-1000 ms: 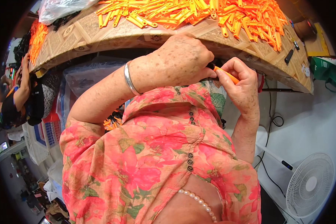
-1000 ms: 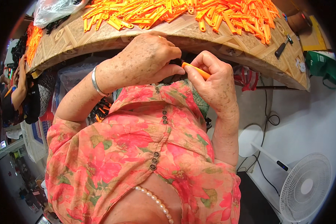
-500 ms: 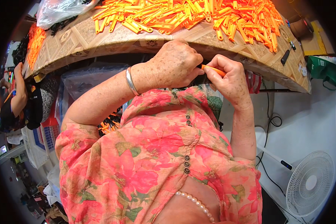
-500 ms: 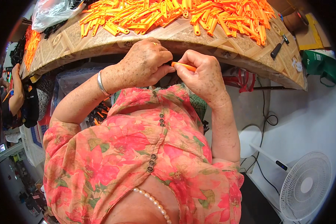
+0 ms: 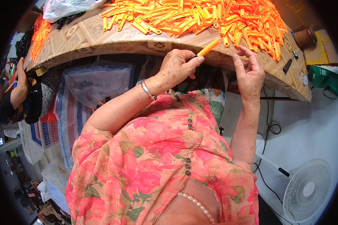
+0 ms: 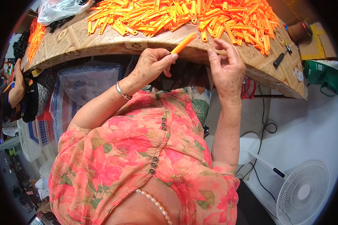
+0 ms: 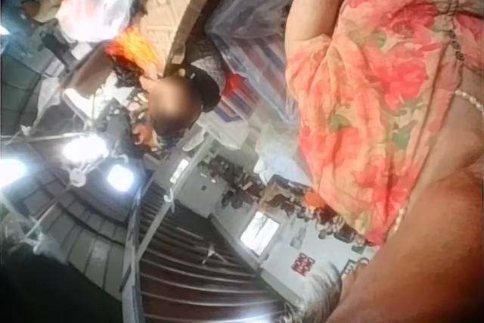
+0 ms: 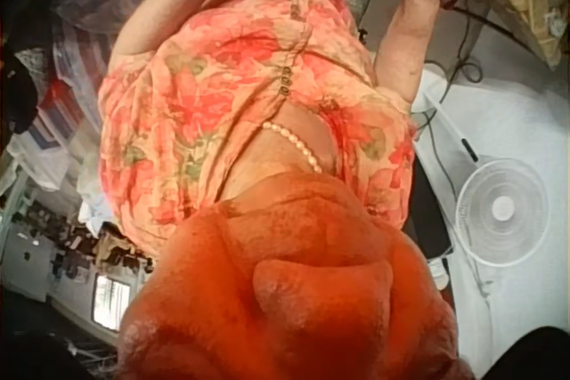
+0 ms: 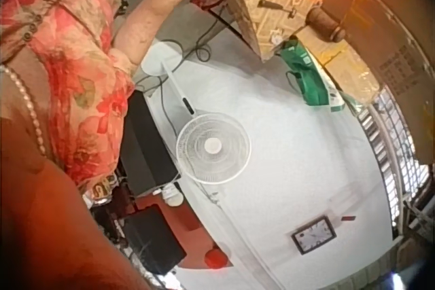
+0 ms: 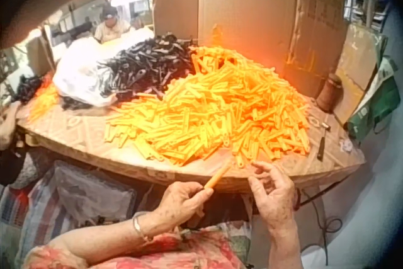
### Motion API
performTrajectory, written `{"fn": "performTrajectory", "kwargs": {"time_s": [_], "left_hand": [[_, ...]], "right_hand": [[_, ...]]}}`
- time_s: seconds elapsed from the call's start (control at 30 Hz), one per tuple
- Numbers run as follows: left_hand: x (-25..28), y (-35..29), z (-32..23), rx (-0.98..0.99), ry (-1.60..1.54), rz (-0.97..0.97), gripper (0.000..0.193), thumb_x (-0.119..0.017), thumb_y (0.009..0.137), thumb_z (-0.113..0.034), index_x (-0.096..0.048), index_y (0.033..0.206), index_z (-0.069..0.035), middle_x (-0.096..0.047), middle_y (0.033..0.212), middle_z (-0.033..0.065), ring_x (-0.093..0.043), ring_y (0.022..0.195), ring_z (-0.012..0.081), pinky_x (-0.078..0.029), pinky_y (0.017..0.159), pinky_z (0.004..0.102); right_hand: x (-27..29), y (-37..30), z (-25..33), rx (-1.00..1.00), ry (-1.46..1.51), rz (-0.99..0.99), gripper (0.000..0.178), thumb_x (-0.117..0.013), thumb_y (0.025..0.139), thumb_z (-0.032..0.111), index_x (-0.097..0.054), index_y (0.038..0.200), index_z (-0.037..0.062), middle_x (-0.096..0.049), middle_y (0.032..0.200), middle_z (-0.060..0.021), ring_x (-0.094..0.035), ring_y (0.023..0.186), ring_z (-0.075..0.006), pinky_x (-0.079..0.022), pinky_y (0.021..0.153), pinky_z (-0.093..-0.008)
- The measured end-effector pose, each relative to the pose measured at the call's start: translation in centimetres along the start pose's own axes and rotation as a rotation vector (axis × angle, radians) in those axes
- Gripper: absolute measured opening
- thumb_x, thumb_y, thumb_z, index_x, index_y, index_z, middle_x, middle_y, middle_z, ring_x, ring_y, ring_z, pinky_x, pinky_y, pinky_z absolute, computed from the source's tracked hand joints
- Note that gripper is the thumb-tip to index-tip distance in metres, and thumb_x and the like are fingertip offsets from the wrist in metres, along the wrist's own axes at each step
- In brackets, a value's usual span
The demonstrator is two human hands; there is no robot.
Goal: The person assembles small orange plastic tubes into black plastic holders. They pick up a tube, insert it into the holder, and use a hammer to tap it into place. This process is repeated multiple times with different tubes and holders.
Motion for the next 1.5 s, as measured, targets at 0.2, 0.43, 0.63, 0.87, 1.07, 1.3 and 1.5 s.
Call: {"fn": "performTrajectory", "kwargs": {"time_s": [0.2, 0.43, 0.63, 0.87, 1.07, 1.3, 1.5], "left_hand": [[0.6, 0.2, 0.7, 0.16, -0.282, -0.031, 0.035, -0.06, 0.097, -0.028, -0.065, 0.083, 0.003, -0.059, 0.064, 0.0017, -0.058, 0.056, 0.0094, -0.049, 0.054, 0.0239], [-0.3, 0.4, 0.2, 0.252, -0.347, 0.018, 0.034, -0.058, 0.098, -0.03, -0.064, 0.088, 0.002, -0.057, 0.068, 0.0009, -0.056, 0.058, 0.0096, -0.052, 0.055, 0.0242], [-1.6, 0.7, -0.2, 0.313, -0.338, 0.096, 0.035, -0.056, 0.1, -0.029, -0.064, 0.089, 0.002, -0.058, 0.069, 0.0027, -0.059, 0.056, 0.0124, -0.05, 0.053, 0.0239], [-0.7, 0.2, 0.4, 0.357, -0.296, 0.029, 0.033, -0.055, 0.1, -0.028, -0.064, 0.088, 0.002, -0.062, 0.068, 0.004, -0.063, 0.053, 0.0147, -0.049, 0.051, 0.0248], [-1.1, 1.0, -0.2, 0.336, -0.266, 0.053, 0.033, -0.054, 0.101, -0.027, -0.063, 0.087, 0.001, -0.064, 0.068, 0.0056, -0.063, 0.052, 0.0148, -0.049, 0.048, 0.0244], [-0.8, 1.2, -0.3, 0.312, -0.248, 0.057, 0.031, -0.055, 0.101, -0.027, -0.064, 0.089, 0.0, -0.065, 0.069, 0.0058, -0.064, 0.053, 0.0141, -0.05, 0.048, 0.0242], [-1.1, -0.2, 0.2, 0.421, -0.478, 0.087, 0.026, -0.055, 0.1, -0.024, -0.065, 0.094, -0.001, -0.066, 0.075, 0.0033, -0.065, 0.061, 0.0123, -0.052, 0.055, 0.0231]], "right_hand": [[8.3, 3.1, -3.6, 0.076, -0.498, -0.32, 0.027, -0.066, 0.085, 0.017, -0.068, 0.11, 0.0067, -0.064, 0.107, -0.0116, -0.062, 0.093, -0.025, -0.05, 0.083, -0.0378], [16.5, 8.8, -16.4, -0.333, -0.877, -0.266, 0.05, -0.067, 0.082, 0.041, -0.063, 0.122, 0.0119, -0.063, 0.117, -0.0173, -0.058, 0.114, -0.0336, -0.046, 0.096, -0.0444], [22.1, 11.6, -25.1, -0.463, -0.953, -0.058, 0.055, -0.065, 0.083, 0.042, -0.059, 0.125, 0.0074, -0.067, 0.105, -0.0165, -0.064, 0.092, -0.032, -0.051, 0.08, -0.0404], [12.4, 1.2, -9.8, -0.387, 0.392, -0.221, 0.022, -0.046, 0.102, 0.018, -0.057, 0.116, 0.0067, -0.048, 0.071, 0.0036, -0.04, 0.055, -0.002, -0.03, 0.046, -0.0162], [2.1, -8.2, -2.7, -0.274, 0.143, 0.3, 0.031, -0.049, 0.1, 0.015, -0.055, 0.128, 0.0033, -0.06, 0.086, -0.0028, -0.051, 0.068, -0.0071, -0.044, 0.063, -0.0239], [-0.2, -7.7, -0.1, -0.242, 0.066, 0.438, 0.046, -0.046, 0.099, 0.007, -0.05, 0.143, 0.018, -0.056, 0.078, -0.0042, -0.044, 0.065, -0.0096, -0.043, 0.064, -0.0249], [0.1, -6.8, 0.9, -0.171, -0.008, 0.452, 0.048, -0.046, 0.098, 0.004, -0.05, 0.143, 0.0195, -0.057, 0.078, -0.0044, -0.042, 0.062, -0.0087, -0.042, 0.061, -0.0243]]}}
Point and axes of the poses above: each hand's wrist, its own y-axis towards the middle knuckle, its own x-axis out of the back of the hand, z = x × y, the point moved 8 cm from there along y, towards the middle knuckle
